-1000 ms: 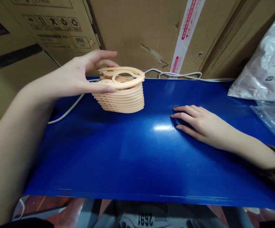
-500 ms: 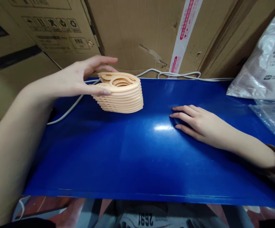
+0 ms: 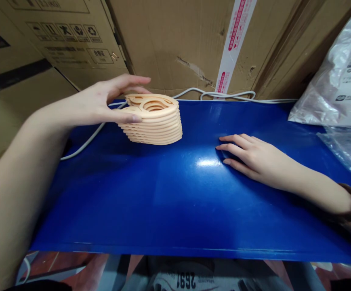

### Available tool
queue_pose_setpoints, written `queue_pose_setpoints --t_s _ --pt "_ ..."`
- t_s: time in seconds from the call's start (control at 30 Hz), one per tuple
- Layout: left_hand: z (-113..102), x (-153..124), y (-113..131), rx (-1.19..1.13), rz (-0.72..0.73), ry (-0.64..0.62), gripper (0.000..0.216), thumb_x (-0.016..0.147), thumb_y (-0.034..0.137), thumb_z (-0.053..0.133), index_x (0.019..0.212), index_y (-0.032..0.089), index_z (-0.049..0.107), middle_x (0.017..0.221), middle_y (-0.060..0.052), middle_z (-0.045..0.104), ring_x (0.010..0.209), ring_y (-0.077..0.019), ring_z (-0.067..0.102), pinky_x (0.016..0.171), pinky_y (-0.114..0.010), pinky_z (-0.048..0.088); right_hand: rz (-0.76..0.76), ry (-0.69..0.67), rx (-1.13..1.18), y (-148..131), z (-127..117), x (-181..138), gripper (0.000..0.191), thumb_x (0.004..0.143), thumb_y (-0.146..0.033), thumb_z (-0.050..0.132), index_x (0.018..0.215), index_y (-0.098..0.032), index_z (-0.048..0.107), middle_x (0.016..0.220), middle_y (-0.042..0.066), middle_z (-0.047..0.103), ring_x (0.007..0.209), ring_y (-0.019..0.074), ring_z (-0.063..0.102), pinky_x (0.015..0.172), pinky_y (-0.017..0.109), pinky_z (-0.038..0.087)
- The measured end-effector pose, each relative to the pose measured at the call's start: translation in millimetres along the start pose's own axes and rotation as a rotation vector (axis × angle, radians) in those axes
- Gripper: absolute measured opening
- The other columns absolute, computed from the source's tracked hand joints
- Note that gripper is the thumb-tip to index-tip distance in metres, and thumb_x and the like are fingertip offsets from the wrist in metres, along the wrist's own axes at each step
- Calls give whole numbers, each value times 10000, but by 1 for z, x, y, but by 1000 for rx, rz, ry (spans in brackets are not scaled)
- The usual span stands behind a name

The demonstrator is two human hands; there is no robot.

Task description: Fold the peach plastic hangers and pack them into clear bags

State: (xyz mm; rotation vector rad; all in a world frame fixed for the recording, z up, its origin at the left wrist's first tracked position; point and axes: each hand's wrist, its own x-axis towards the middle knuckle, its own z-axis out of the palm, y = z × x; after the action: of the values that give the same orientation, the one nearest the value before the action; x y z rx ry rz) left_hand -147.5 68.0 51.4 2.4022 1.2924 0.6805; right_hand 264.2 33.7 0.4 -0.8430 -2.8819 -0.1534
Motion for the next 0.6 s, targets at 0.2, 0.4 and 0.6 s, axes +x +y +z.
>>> queue_pose_setpoints --t_s 0.2,0.4,0.6 --pt "1 1 2 6 10 1 952 802 650 763 1551 177 416 1473 -120 607 1254 -222 610 1133 -463 462 -7 5 -15 0 0 0 417 1071 -389 397 1320 -156 635 1400 171 610 1169 311 645 973 498 537" --pt "0 -1 4 26 -7 -7 952 823 661 734 1557 159 395 1498 -131 579 1272 -230 594 1140 -502 440 -11 8 -14 1 1 0 417 1069 -389 400 1321 -152 633 1398 175 609 1174 313 642 974 495 534" --pt "1 -1 5 34 0 5 942 811 661 745 1548 170 422 1475 -117 601 1264 -217 602 1136 -445 452 -2 7 -7 1 1 0 410 1070 -390 401 1324 -163 630 1406 172 607 1168 307 647 968 494 535"
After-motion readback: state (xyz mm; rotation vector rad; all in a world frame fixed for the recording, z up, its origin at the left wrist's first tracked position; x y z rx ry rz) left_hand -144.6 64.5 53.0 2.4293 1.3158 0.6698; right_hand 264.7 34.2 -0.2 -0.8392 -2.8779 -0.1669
